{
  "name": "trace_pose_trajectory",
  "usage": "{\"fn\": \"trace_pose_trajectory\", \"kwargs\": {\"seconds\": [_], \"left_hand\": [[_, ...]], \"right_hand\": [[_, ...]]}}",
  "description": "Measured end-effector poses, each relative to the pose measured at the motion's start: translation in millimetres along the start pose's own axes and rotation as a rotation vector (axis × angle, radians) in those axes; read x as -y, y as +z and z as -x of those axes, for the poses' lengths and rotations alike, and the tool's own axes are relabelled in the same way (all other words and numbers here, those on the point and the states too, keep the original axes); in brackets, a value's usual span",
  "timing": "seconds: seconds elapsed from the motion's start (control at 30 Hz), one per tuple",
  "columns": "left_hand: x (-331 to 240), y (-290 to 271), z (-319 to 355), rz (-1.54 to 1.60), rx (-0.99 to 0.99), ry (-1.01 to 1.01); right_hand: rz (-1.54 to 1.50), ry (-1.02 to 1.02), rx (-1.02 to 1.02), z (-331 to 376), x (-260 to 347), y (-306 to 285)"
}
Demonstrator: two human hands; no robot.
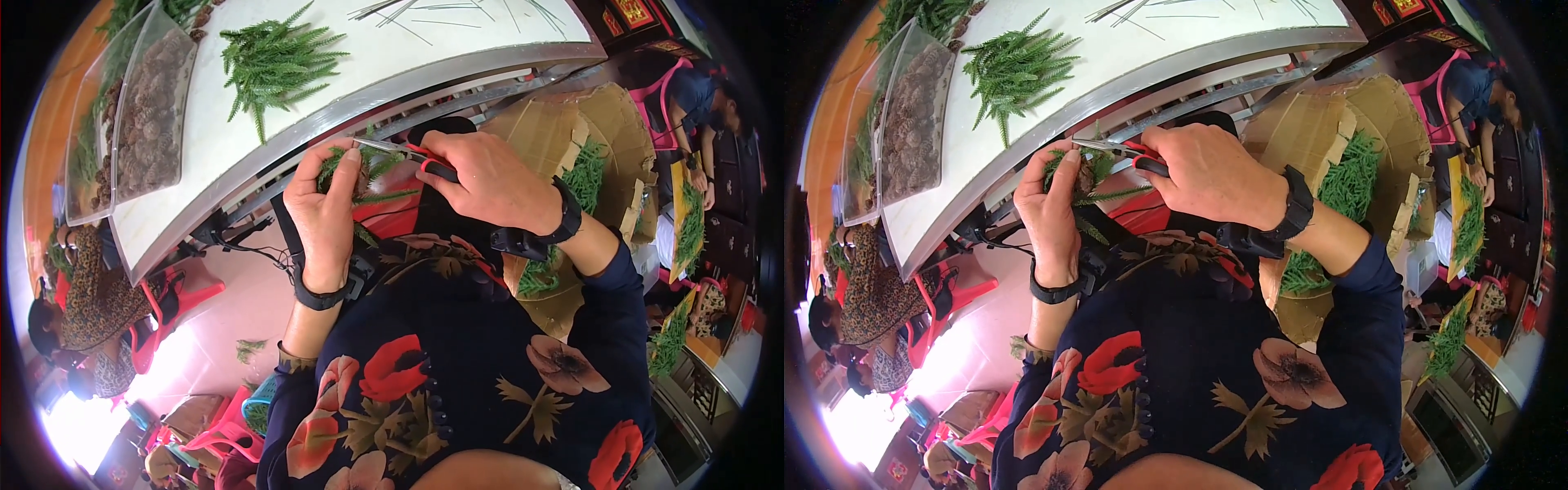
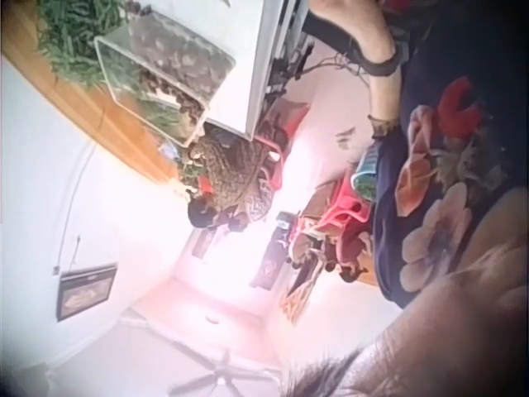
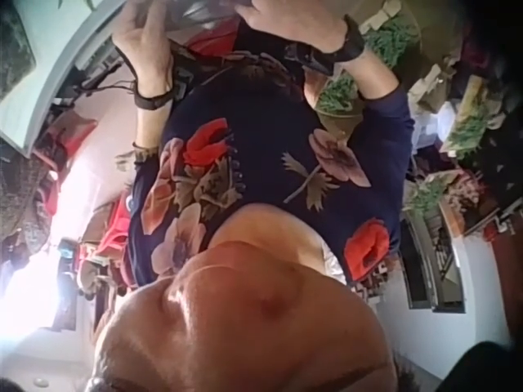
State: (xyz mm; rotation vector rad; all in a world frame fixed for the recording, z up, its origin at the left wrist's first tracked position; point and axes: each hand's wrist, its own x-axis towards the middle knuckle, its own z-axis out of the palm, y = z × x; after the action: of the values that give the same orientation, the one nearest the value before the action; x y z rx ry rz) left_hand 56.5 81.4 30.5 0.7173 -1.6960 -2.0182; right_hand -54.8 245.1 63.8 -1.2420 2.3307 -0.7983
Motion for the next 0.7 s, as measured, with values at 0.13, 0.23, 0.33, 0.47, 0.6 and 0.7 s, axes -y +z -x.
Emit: {"fn": "trace_pose_trajectory", "kwargs": {"seconds": [0.13,0.23,0.33,0.47,0.6,0.7], "left_hand": [[3,-1,0,0.081,0.023,-0.038],[5,-3,-1,0.108,0.018,-0.031],[4,1,-2,0.066,-0.001,-0.035],[8,2,-4,0.048,-0.007,-0.043],[8,3,-3,0.036,0.010,-0.055],[5,4,-3,0.034,0.020,-0.071]], "right_hand": [[-0.006,-0.014,0.002,-1,0,2],[-0.004,-0.003,0.013,-2,-1,4],[-0.016,0.020,0.048,0,-3,6],[0.007,0.016,0.012,2,-6,9],[0.006,0.015,0.021,3,-10,9],[0.024,0.027,0.045,3,-11,8]]}}
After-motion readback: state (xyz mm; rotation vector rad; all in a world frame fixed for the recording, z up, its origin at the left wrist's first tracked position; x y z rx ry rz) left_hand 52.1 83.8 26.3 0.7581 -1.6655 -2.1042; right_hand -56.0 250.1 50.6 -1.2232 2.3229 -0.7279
